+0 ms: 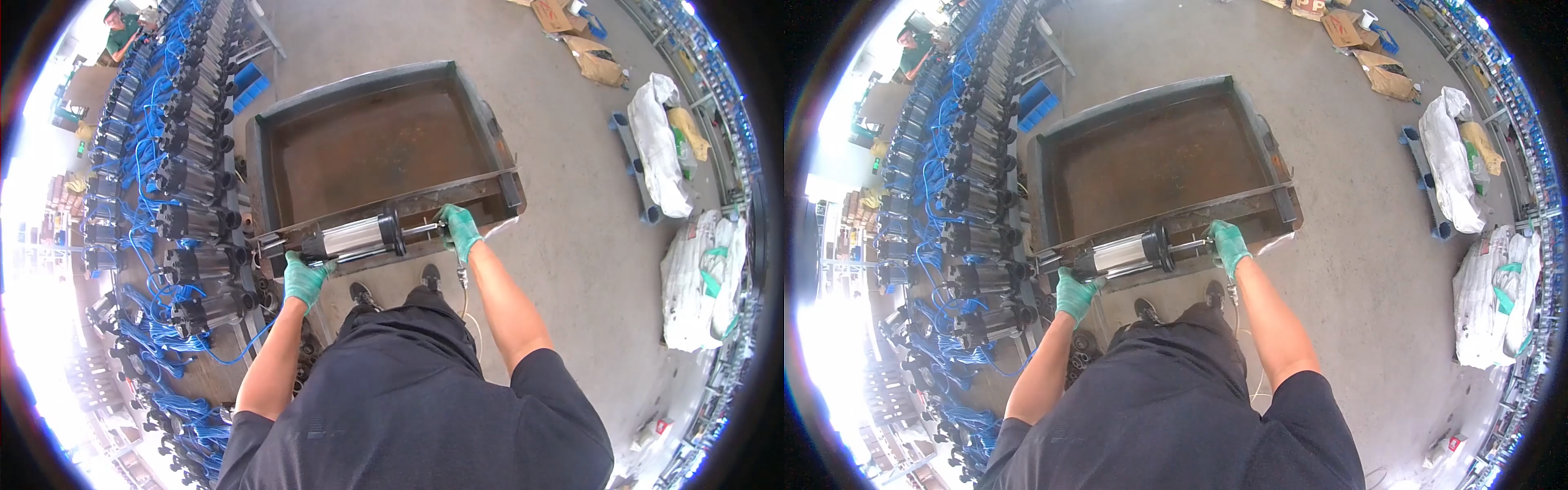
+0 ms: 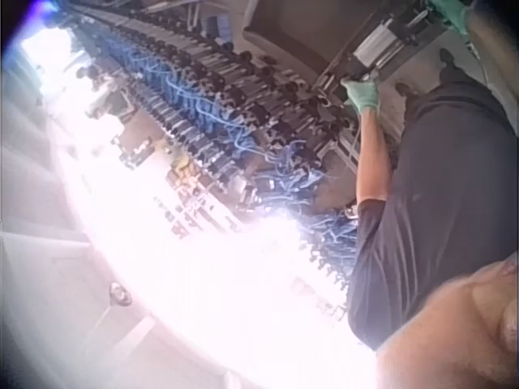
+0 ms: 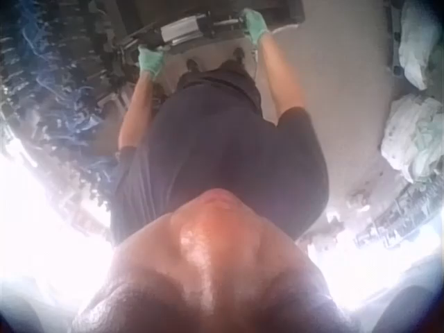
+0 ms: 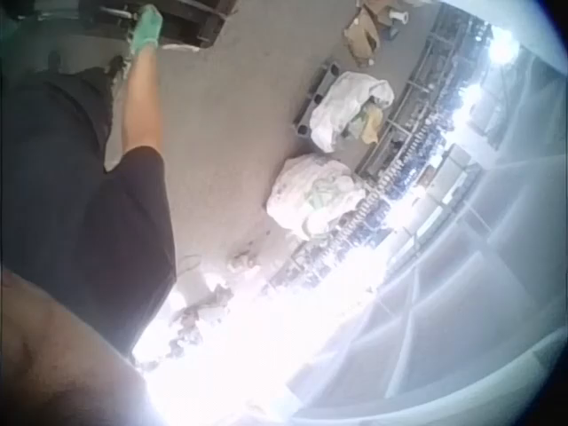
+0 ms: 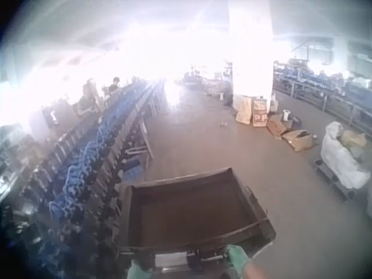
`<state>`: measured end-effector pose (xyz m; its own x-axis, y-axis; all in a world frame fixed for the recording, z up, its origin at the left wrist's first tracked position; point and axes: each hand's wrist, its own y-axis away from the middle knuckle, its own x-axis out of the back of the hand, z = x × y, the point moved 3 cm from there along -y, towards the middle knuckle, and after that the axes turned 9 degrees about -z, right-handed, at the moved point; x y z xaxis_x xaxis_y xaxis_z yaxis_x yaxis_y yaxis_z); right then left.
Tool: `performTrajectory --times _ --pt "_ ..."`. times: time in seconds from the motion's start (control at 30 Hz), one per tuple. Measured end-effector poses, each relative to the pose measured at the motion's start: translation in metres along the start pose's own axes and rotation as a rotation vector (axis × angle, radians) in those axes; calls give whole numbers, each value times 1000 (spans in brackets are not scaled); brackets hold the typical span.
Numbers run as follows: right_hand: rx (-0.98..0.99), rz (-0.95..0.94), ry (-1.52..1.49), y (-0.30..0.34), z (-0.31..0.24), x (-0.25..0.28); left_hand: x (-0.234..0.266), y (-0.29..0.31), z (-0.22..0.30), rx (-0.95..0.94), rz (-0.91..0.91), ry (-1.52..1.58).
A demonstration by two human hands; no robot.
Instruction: The person connects a cable to a water pump, submerges it into a tank of water, and then places it onto a long table alongside other pumps.
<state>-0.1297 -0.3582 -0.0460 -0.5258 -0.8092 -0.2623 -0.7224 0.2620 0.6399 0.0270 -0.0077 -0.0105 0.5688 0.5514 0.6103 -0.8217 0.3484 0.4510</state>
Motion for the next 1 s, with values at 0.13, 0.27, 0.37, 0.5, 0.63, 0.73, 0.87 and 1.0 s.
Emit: performTrajectory --times 0.13,0.27,0.37,0.5,0.63,0.73,0.87,1.0 --pt "23 75 -20 -5 5 1 1 8 13 39 28 -63" --pt "-15 81 -51 -7 9 -5 9 7 18 66 36 -63" --pt "-31 84 -68 -7 8 -7 9 11 19 55 82 -113" --pt "2 133 -70 -6 4 -9 4 4 4 48 46 -62" --pt "28 14 -34 8 1 5 -7 -4 -13 -110 57 122" --pt "115 -142 211 16 -10 29 -12 -3 -13 -118 52 177" --pt "217 456 1042 27 -60 108 -11 -1 -12 -69 48 152" --pt "-27 578 1297 10 -89 148 -7 4 -1 -70 38 148"
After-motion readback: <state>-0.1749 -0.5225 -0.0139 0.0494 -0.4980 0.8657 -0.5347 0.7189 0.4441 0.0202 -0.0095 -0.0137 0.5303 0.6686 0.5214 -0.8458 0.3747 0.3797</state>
